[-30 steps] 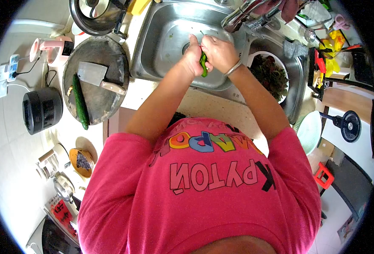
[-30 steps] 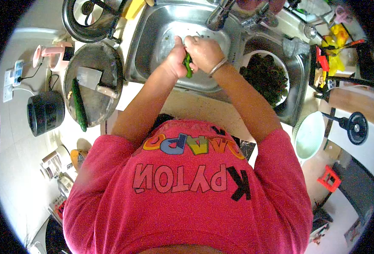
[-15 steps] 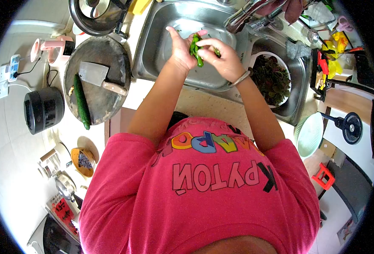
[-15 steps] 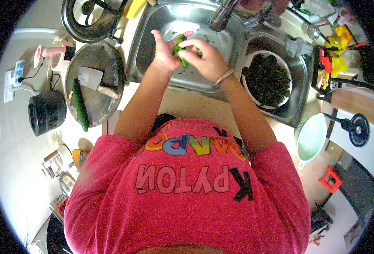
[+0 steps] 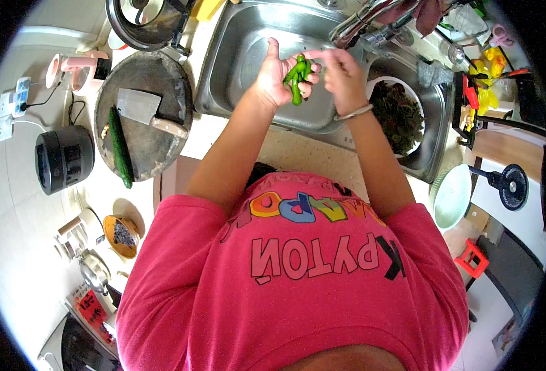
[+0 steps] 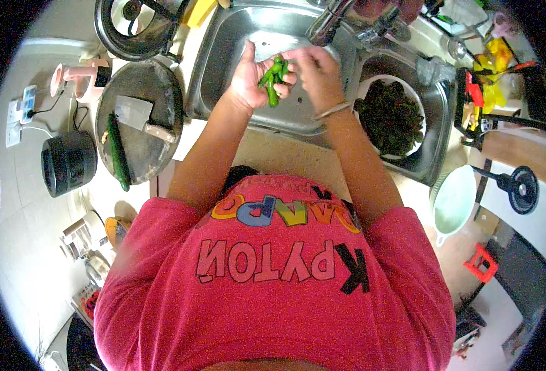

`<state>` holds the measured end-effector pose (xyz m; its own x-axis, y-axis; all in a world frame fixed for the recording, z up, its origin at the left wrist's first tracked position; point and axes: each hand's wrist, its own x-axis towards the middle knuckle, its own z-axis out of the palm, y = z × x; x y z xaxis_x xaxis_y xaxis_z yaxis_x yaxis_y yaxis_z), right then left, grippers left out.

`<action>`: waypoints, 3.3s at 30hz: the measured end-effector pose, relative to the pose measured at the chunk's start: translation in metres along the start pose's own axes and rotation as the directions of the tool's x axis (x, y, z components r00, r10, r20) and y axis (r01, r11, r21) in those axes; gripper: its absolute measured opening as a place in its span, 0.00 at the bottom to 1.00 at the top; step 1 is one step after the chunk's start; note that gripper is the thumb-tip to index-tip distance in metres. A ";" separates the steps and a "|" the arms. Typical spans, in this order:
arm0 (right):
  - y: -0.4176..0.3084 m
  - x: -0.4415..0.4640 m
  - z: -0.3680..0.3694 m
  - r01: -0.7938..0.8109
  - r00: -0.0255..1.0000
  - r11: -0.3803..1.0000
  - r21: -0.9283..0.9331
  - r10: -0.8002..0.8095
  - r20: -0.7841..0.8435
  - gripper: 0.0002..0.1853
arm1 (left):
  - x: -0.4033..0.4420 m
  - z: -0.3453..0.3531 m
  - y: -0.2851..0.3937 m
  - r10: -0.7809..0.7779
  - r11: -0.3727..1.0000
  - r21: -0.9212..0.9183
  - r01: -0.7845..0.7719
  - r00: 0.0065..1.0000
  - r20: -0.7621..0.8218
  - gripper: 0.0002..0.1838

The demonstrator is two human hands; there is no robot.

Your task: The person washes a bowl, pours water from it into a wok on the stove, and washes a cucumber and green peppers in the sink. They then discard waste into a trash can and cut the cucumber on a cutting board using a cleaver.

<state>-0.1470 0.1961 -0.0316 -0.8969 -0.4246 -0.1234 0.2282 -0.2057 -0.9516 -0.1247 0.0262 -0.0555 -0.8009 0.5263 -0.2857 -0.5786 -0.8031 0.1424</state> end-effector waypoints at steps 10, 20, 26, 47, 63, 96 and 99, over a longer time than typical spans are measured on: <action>-0.050 -0.155 -0.136 0.080 0.953 0.581 0.810 0.195 -0.234 0.10 | 0.042 -0.069 -0.023 -0.085 0.655 -0.752 -0.074 0.982 -0.171 0.18; -0.135 -0.326 -0.393 0.369 0.507 0.903 0.221 0.004 -0.862 0.06 | 0.093 -0.084 -0.046 0.022 0.984 -0.168 -0.062 0.973 -0.231 0.17; -0.090 -0.312 -0.573 -0.190 0.312 0.959 -0.210 -0.144 -0.939 0.16 | 0.072 -0.089 -0.012 0.321 0.934 0.272 -0.233 0.880 -0.350 0.16; -0.181 -0.174 -0.520 -0.082 0.935 0.698 -0.711 -0.194 -0.298 0.14 | 0.135 0.011 -0.087 0.641 0.585 -0.295 -0.755 0.654 -0.403 0.31; 0.008 0.074 -0.088 -0.383 0.894 -0.110 -0.917 0.208 -0.398 0.40 | 0.104 -0.018 -0.027 0.670 0.717 -0.329 -0.615 0.739 0.079 0.44; 0.068 0.057 -0.041 -0.657 0.737 0.642 0.396 0.437 0.515 0.22 | 0.019 -0.040 -0.040 0.408 0.913 0.231 -0.336 0.737 -0.539 0.26; 0.037 0.048 -0.025 -0.578 0.812 0.660 0.479 0.413 0.412 0.20 | 0.013 -0.030 -0.035 0.412 0.911 0.187 -0.368 0.773 -0.483 0.26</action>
<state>-0.1909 0.1901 -0.0795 -0.4785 -0.7930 -0.3771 0.8509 -0.3127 -0.4221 -0.1101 0.0525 -0.0930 -0.7827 -0.0585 -0.6196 -0.2609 -0.8730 0.4120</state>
